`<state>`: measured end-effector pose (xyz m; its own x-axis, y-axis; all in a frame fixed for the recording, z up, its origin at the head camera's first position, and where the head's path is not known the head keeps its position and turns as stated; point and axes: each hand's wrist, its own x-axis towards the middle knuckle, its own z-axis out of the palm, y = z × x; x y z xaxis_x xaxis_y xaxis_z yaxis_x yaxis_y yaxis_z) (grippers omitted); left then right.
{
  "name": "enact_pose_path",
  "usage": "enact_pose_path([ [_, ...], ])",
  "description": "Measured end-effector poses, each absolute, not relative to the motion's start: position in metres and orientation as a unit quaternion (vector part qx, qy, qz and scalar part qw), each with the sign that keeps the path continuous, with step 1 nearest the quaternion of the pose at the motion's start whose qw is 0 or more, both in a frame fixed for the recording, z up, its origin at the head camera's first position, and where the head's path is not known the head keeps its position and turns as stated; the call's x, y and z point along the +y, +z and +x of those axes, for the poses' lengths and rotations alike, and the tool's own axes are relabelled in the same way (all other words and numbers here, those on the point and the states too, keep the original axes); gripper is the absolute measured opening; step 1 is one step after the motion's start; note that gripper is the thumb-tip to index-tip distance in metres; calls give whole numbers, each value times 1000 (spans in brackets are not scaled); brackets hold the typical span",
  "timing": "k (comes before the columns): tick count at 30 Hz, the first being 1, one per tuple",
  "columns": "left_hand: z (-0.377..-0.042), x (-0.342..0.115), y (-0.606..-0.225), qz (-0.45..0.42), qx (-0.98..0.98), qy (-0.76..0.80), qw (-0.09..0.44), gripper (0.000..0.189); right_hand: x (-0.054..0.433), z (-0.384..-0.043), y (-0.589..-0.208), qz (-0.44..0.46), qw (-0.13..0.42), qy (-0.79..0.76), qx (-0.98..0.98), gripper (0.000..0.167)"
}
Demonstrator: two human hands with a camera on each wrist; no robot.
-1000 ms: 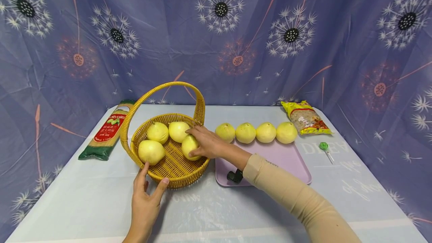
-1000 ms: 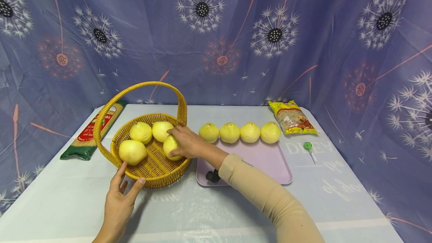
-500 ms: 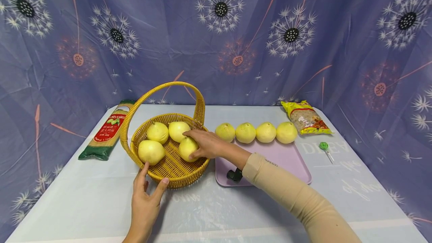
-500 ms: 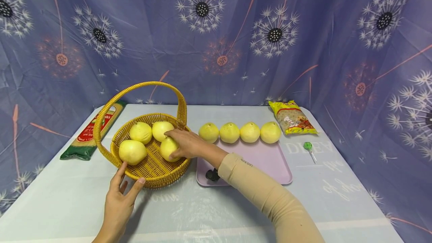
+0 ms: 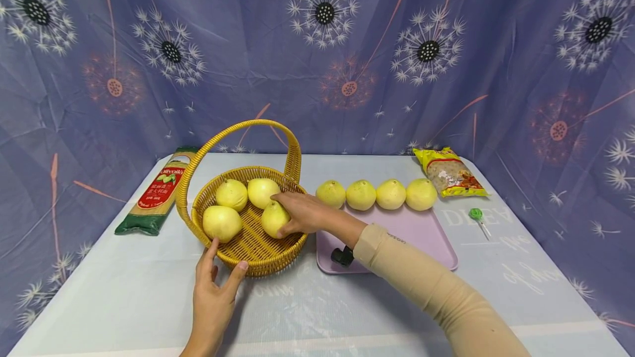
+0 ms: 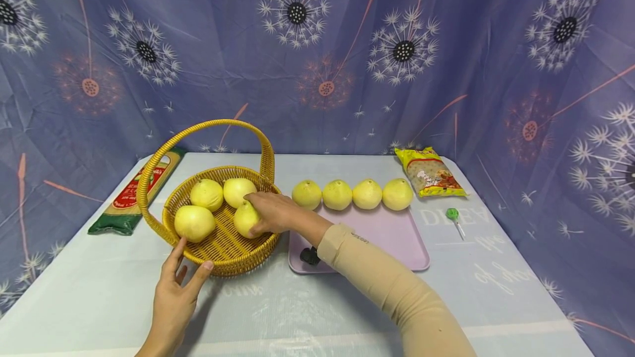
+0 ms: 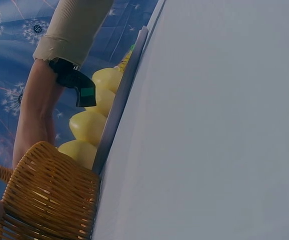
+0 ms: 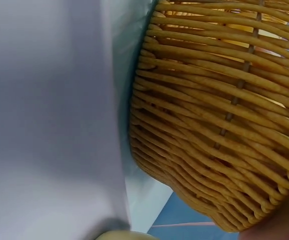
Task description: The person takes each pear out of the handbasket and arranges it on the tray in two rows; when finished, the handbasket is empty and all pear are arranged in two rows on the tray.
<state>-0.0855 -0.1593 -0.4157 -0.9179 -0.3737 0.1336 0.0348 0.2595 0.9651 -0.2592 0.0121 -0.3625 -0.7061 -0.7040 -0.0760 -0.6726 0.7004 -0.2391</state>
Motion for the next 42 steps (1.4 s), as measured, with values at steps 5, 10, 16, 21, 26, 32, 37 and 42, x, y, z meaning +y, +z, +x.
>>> enact_pose_path([
  [5,-85,-159,-416,109,-774,-600,171,79,9,-260,-362,-371,88,-80,921,95],
  [10,-85,-159,-416,112,-773,-600,173,78,7,-259,-361,-363,91,-79,924,94],
  [16,-85,-159,-416,113,-773,-599,174,78,7,-259,-362,-357,84,-77,927,91],
  [21,-85,-159,-416,113,-774,-598,175,78,7,-259,-364,-355,81,-83,928,87],
  [26,-86,-159,-416,112,-775,-598,172,78,9,-260,-365,-356,74,-108,925,86],
  [32,-86,-159,-416,113,-774,-598,173,78,12,-262,-367,-368,55,-140,917,85],
  [37,-86,-159,-416,113,-774,-598,173,78,14,-261,-367,-376,51,-170,909,86],
  [42,-86,-159,-416,112,-775,-597,175,78,16,-261,-367,-376,50,-195,904,89],
])
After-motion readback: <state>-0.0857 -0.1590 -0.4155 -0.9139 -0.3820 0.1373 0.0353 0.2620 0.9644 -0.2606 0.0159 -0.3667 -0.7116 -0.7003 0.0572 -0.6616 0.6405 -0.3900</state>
